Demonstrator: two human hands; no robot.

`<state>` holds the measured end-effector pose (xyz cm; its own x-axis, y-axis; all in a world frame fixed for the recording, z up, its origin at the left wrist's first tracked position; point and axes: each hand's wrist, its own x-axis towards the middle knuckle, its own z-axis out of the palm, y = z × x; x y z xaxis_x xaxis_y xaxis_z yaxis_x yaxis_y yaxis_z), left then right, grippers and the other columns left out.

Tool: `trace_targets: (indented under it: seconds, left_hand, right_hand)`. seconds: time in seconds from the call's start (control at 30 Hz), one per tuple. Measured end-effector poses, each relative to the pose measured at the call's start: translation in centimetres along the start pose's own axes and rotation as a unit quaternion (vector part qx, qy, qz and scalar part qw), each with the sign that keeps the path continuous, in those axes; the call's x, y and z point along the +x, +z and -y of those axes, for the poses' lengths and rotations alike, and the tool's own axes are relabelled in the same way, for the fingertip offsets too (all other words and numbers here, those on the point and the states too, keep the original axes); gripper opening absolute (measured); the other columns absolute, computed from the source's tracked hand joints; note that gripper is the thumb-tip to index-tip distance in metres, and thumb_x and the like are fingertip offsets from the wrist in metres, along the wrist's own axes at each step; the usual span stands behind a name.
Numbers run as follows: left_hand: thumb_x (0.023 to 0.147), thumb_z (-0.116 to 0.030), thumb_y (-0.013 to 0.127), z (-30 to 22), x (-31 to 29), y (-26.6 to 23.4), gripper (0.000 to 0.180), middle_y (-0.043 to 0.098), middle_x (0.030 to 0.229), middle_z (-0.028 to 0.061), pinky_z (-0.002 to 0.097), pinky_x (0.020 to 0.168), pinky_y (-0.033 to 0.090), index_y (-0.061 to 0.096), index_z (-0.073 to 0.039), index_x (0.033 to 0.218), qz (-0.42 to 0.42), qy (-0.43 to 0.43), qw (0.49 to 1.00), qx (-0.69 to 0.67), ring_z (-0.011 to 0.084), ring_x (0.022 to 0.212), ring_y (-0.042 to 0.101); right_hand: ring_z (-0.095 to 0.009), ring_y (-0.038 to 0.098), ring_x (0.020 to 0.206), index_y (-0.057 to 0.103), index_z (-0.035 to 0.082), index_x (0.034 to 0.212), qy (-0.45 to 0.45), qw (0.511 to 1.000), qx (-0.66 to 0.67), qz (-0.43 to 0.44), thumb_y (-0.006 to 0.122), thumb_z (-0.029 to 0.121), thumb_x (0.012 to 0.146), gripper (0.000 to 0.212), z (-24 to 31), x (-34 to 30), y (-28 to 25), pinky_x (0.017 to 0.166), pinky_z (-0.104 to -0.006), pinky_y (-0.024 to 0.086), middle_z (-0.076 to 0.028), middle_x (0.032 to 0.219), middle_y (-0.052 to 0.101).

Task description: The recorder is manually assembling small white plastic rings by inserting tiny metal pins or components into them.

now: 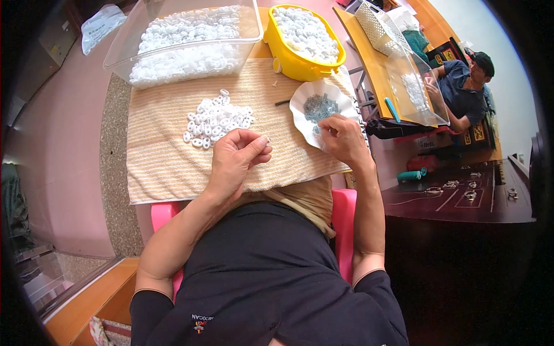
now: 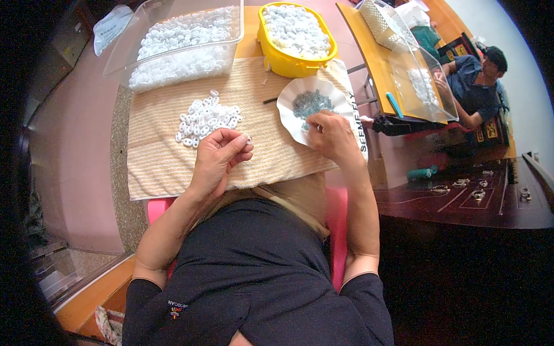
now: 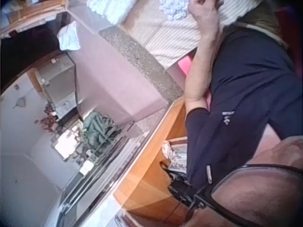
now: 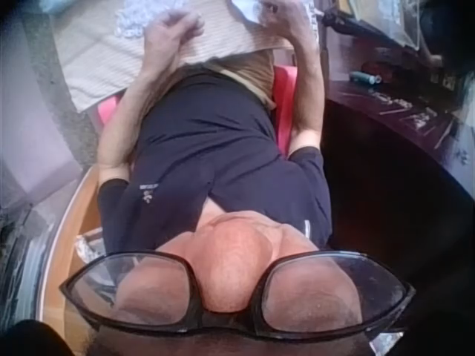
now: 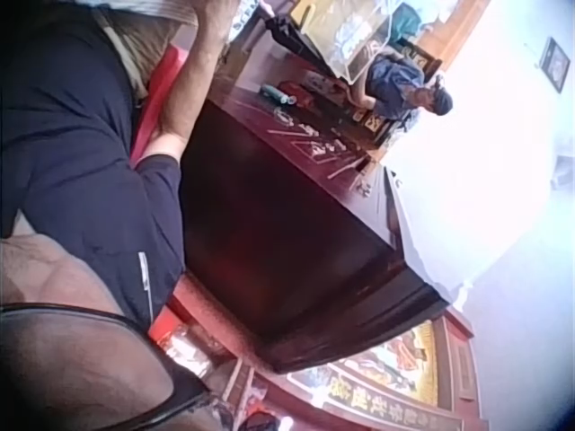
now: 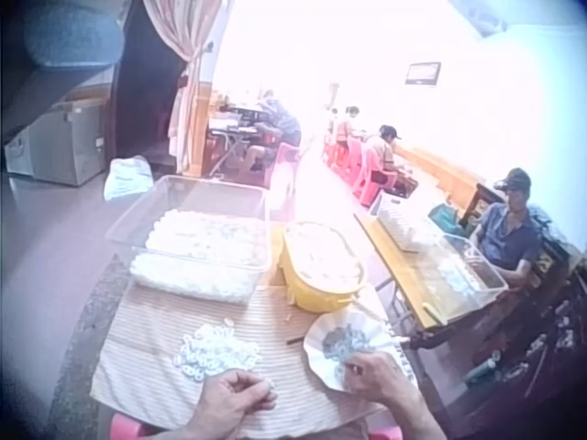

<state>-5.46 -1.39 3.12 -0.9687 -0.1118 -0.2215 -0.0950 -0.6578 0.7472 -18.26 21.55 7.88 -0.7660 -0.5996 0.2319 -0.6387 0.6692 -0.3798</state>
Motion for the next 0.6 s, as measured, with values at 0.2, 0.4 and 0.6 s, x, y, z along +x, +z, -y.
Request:
trace_targets:
  seconds: [0.2, 0.4, 0.6]
  left_hand:
    - [0.090, -0.007, 0.063, -0.3, -0.2, 0.3, 0.011, 0.065, 0.089, 0.0074, 0.0271, 0.075, 0.058, 0.060, 0.000, 0.099, -0.006, -0.003, 1.000, -0.030, 0.0149, 0.082, 0.066]
    - [0.090, -0.004, 0.062, -0.1, -0.1, 0.1, 0.016, 0.065, 0.091, 0.0086, 0.0274, 0.077, 0.059, 0.061, 0.002, 0.105, 0.004, -0.021, 0.998, -0.057, 0.0161, 0.083, 0.066]
    - [0.090, -0.004, 0.063, -0.2, -0.1, 0.2, 0.015, 0.065, 0.091, 0.0088, 0.0272, 0.076, 0.058, 0.061, 0.002, 0.104, 0.018, -0.041, 0.996, -0.071, 0.0154, 0.082, 0.066]
  right_hand:
    - [-0.026, 0.066, 0.071, 0.068, -0.001, 0.089, 0.027, 0.994, 0.101, -0.028, 0.067, 0.002, 0.080, 0.010, 1.2, -0.1, 0.1, 0.067, -0.0314, 0.051, -0.016, 0.080, 0.067]
    - [-0.007, 0.059, 0.067, 0.066, -0.003, 0.094, 0.110, 0.946, 0.304, 0.006, 0.065, 0.001, 0.088, 0.008, 2.9, -0.6, 1.9, 0.061, -0.0214, 0.048, -0.003, 0.080, 0.064]
    - [-0.008, 0.059, 0.065, 0.067, -0.003, 0.093, 0.115, 0.881, 0.459, 0.025, 0.069, 0.007, 0.086, 0.011, 5.3, -0.6, 4.2, 0.058, -0.0216, 0.050, -0.003, 0.078, 0.065]
